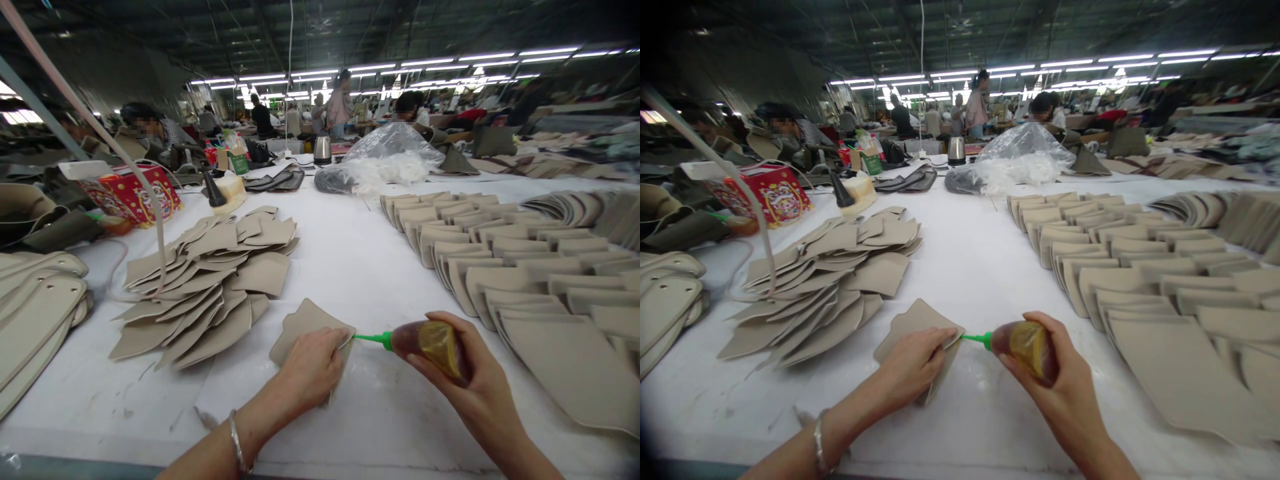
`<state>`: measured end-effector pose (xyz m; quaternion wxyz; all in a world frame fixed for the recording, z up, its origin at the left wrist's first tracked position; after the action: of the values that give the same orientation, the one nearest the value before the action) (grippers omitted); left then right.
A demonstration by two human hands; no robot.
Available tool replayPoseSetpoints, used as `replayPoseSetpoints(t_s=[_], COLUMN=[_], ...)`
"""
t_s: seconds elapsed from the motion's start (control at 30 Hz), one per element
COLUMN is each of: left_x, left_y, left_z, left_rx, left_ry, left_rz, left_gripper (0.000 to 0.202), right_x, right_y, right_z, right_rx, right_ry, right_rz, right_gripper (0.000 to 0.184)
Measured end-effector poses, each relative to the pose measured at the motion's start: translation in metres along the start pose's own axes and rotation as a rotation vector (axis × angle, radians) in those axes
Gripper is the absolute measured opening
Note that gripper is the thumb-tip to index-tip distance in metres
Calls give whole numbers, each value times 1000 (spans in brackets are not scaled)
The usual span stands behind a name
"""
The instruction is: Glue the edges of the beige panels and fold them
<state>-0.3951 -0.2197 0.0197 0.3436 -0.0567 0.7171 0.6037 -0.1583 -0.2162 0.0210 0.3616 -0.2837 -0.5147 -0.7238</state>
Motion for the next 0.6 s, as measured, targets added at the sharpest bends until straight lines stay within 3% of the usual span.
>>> replayPoseSetpoints(t_s=[0.13,0.33,0.5,0.6], left_x=[2,2,2,4], left_y=[-2,-2,-3,-2], left_z=[0,0,-1,-1], left_rx=[-9,-17,-37,-37], left_ry=[4,-4,-7,-8], left_rz=[-2,-9,-12,-18], left_gripper=[44,41,43,44], right_x=[-3,-2,-7,-9], right_y=[0,-2,-1,-4], right_z=[0,-9,-8,-15], right_rx=[1,102,20,120], right_ry=[24,15,-18,3], right_rz=[-9,5,11,13], right_gripper=[48,44,47,47])
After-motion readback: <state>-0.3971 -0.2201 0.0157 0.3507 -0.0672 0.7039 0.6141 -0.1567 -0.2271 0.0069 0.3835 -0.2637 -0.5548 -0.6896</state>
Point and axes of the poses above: each hand's wrist, its own z-axis towards the middle knuckle, its own y-axis out of the back of the hand, x = y × z, the point moved 3 cm from there along z, towards the middle knuckle, and after that the axes turned 9 degrees about -y, right-handed, at the moved point
